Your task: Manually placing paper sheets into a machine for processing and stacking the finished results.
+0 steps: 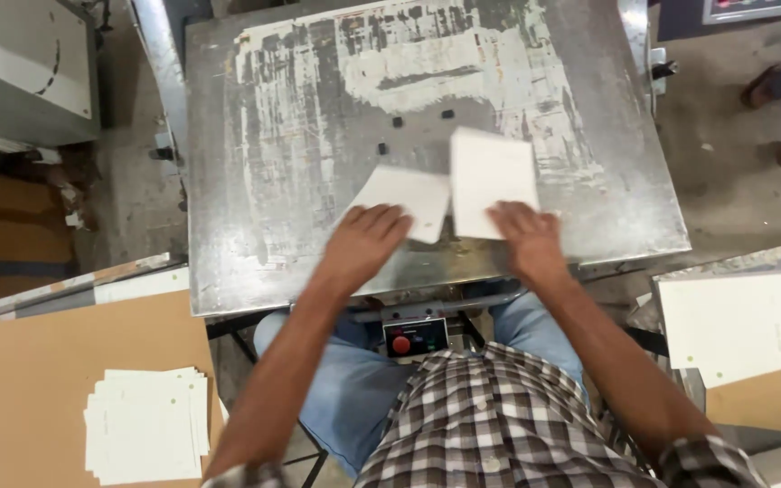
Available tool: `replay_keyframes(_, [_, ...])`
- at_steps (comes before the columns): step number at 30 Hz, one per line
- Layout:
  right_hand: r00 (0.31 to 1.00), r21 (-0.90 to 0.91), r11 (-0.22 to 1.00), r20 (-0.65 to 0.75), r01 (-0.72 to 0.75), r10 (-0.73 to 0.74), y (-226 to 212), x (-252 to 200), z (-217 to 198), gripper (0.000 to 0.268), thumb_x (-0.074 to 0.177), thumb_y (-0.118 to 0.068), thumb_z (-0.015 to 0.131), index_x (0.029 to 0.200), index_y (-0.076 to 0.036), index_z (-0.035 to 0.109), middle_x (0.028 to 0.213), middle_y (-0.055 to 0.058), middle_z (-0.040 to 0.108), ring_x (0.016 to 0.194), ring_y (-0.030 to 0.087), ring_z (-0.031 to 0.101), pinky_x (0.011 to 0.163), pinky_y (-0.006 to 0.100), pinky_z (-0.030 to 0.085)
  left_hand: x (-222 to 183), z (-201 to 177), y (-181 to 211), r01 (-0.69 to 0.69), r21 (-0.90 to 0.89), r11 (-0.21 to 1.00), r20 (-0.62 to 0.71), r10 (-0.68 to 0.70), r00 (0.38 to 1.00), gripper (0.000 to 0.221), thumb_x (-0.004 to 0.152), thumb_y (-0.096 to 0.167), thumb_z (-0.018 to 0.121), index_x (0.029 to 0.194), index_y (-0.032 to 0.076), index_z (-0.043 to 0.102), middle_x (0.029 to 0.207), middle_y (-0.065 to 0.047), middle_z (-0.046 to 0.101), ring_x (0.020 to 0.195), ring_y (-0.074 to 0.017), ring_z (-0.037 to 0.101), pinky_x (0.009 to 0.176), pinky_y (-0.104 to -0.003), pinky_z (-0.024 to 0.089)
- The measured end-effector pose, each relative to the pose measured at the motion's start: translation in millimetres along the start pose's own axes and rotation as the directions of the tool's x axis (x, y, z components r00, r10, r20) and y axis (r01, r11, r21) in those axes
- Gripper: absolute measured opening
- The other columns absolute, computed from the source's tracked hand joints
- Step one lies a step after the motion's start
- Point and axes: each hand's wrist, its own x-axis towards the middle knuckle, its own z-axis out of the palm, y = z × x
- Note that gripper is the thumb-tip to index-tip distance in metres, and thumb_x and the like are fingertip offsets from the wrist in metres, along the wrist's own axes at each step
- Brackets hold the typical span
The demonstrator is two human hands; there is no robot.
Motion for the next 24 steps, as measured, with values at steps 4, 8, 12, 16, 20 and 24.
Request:
replay_keyframes(4, [0.962,-0.089,0.994,0.27,0.06,-0.034,-30.0,23.2,32.7,0.065,0.082,-0.014,0.064,0.146,-0.017,0.053,0.152,0.008,0.049,0.138,0.029,0.045,0.101,0.062,0.039,-83.7,-90.5,-26.0,0.146,0.057,0.988,-0.017,-0.146,0.989,0.041,0.086,0.002,0.062,0.126,0.005,0.066,0.133,-0.015,0.068,0.123,-0.0314,0.065,0.102,-0.047,0.051])
replay_keyframes(8, [0.947,-0.093,0.99,0.312,0.108,-0.074,-35.8,40.7,58.7,0.065,0.084,-0.008,0.062,0.147,-0.02,0.052,0.155,0.005,0.047,0.141,0.028,0.043,0.101,0.061,0.04,-198.5,-165.6,-40.6,0.535,0.327,0.779,-0.167,-0.51,0.844,0.049,0.08,-0.012,0.058,0.128,-0.003,0.066,0.126,-0.02,0.07,0.119,-0.0366,0.067,0.104,-0.048,0.051])
replay_keyframes(12, [0.94,-0.115,0.984,0.328,0.139,-0.095,-42.8,59.0,58.1,0.064,0.087,-0.004,0.059,0.148,-0.02,0.052,0.156,0.005,0.047,0.141,0.028,0.043,0.102,0.062,0.04,-306.2,-168.7,-14.2,0.738,0.546,0.398,-0.336,-0.703,0.627,0.021,0.095,-0.01,0.053,0.109,0.003,0.06,0.109,-0.006,0.068,0.102,-0.0264,0.065,0.089,-0.041,0.046])
replay_keyframes(16, [0.92,-0.09,0.982,0.373,0.166,-0.121,-44.6,71.6,56.3,0.069,0.082,-0.001,0.058,0.149,-0.017,0.051,0.155,0.007,0.046,0.141,0.03,0.042,0.103,0.061,0.039,-425.3,-83.6,-1.0,0.811,0.572,0.126,-0.402,-0.818,0.411,0.023,0.101,-0.003,0.055,0.121,0.003,0.063,0.108,-0.006,0.07,0.097,-0.0265,0.067,0.079,-0.043,0.044])
replay_keyframes(20, [0.921,-0.065,0.983,0.364,0.171,-0.136,-39.7,75.8,59.4,0.068,0.081,0.0,0.059,0.147,-0.016,0.053,0.154,0.007,0.047,0.14,0.031,0.042,0.102,0.06,0.039,-480.5,1.0,11.7,0.916,0.397,-0.057,-0.189,-0.982,0.021,0.033,0.096,0.007,0.057,0.13,0.007,0.061,0.111,-0.012,0.071,0.106,-0.0352,0.068,0.08,-0.054,0.054])
replay_keyframes(24, [0.923,-0.063,0.981,0.355,0.183,-0.15,-40.9,79.7,59.1,0.066,0.082,0.001,0.058,0.146,-0.016,0.055,0.154,0.007,0.048,0.141,0.03,0.042,0.101,0.059,0.04,-476.7,27.0,28.2,0.96,0.278,0.018,-0.139,-0.989,0.059,0.034,0.099,0.007,0.053,0.132,0.009,0.062,0.139,-0.011,0.068,0.128,-0.0363,0.061,0.091,-0.056,0.054])
